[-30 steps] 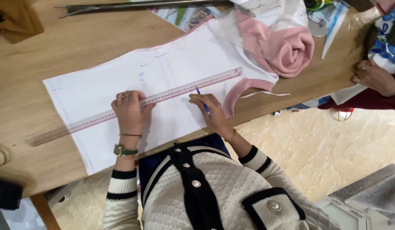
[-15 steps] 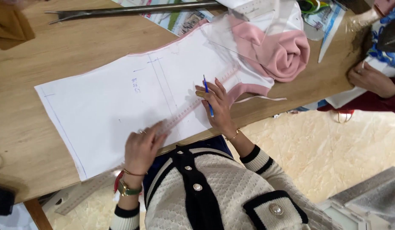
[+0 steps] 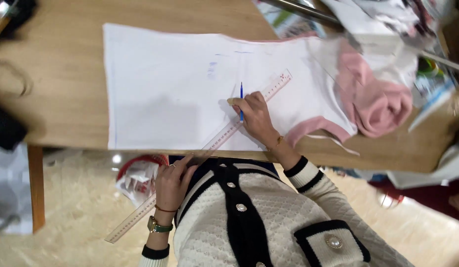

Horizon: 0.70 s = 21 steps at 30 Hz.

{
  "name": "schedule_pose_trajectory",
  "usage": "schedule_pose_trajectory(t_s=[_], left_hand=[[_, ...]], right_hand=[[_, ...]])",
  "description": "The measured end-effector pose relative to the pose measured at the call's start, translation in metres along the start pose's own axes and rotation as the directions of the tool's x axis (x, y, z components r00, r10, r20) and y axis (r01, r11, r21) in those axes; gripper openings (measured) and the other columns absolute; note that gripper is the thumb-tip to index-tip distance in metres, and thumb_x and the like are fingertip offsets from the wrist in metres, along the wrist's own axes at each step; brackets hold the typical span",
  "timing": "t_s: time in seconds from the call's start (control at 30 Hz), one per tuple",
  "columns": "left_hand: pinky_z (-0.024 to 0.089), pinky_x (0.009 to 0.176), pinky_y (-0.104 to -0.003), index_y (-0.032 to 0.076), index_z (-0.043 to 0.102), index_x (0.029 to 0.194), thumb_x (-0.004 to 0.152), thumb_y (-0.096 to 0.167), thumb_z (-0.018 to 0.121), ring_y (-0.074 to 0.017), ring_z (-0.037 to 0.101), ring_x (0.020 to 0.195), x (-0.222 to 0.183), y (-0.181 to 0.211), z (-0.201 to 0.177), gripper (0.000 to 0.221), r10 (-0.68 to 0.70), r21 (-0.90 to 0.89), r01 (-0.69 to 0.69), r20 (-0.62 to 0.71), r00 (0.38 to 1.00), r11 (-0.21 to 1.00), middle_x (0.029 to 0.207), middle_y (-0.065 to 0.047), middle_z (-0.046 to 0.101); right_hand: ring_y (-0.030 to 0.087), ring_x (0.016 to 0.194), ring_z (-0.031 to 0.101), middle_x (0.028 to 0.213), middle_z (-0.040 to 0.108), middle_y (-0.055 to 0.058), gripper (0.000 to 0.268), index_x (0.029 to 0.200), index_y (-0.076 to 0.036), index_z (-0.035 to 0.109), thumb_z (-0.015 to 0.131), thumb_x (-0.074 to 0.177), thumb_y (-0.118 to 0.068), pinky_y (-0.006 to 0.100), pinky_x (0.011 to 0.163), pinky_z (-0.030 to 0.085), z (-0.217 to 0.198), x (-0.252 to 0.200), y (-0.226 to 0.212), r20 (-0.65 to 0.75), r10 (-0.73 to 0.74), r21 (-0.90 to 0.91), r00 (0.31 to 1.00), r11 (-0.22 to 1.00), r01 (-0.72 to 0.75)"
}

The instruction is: Measuring and drawing lines on a paper pattern for a garment using a ruler and a pen.

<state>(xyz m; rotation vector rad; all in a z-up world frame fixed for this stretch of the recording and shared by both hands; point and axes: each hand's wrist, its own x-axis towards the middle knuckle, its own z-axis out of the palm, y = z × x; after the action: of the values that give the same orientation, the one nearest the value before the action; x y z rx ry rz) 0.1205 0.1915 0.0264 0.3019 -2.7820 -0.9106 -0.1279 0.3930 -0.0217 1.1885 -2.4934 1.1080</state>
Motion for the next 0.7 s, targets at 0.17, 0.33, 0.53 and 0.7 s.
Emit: schedule_pose_trajectory(t_s=[0.17, 0.33, 0.53, 0.7], left_hand=[[0.049, 0.070, -0.031, 0.016, 0.072, 0.129, 0.094, 0.020, 0.074, -0.0175, 0.062, 0.061, -0.034, 0.004, -0.001, 0.035, -0.253, -0.063, 0.246, -0.212, 0.944, 0.967, 0.067, 0.000, 0.063], [0.047, 0.069, -0.033, 0.015, 0.067, 0.138, 0.100, 0.013, 0.068, -0.0210, 0.060, 0.064, -0.050, 0.001, 0.009, 0.038, -0.414, -0.153, 0.385, -0.326, 0.850, 0.910, 0.070, -0.004, 0.061], [0.047, 0.071, -0.034, 0.016, 0.068, 0.138, 0.100, 0.012, 0.067, -0.0219, 0.064, 0.069, -0.052, -0.004, 0.010, 0.038, -0.479, -0.156, 0.453, -0.336, 0.811, 0.878, 0.074, -0.003, 0.062], [0.044, 0.069, -0.032, 0.015, 0.069, 0.136, 0.088, 0.026, 0.083, -0.0198, 0.062, 0.065, -0.038, -0.004, -0.005, 0.051, -0.409, -0.097, 0.399, -0.305, 0.860, 0.912, 0.069, -0.001, 0.060]], right_hand=[[0.030, 0.094, 0.061, 0.101, 0.070, 0.009, 0.026, 0.120, -0.009, 0.072, 0.054, 0.107, -0.023, 0.050, 0.099, 0.042, 0.001, 0.058, -0.033, -0.158, -0.192, 0.174, 0.969, 0.960, 0.219], [0.027, 0.092, 0.058, 0.094, 0.067, 0.008, 0.040, 0.112, -0.003, 0.072, 0.042, 0.110, -0.030, 0.043, 0.094, 0.047, 0.012, 0.061, -0.043, -0.166, -0.099, 0.368, 0.981, 0.917, 0.155], [0.032, 0.098, 0.065, 0.098, 0.070, 0.015, 0.028, 0.108, 0.000, 0.071, 0.047, 0.110, -0.015, 0.048, 0.100, 0.047, 0.015, 0.044, -0.050, -0.068, -0.059, 0.395, 0.996, 0.915, 0.081], [0.032, 0.104, 0.068, 0.102, 0.073, 0.015, 0.034, 0.113, 0.000, 0.068, 0.041, 0.111, -0.020, 0.051, 0.105, 0.046, 0.013, 0.032, -0.051, -0.089, 0.003, 0.444, 0.996, 0.895, 0.036]])
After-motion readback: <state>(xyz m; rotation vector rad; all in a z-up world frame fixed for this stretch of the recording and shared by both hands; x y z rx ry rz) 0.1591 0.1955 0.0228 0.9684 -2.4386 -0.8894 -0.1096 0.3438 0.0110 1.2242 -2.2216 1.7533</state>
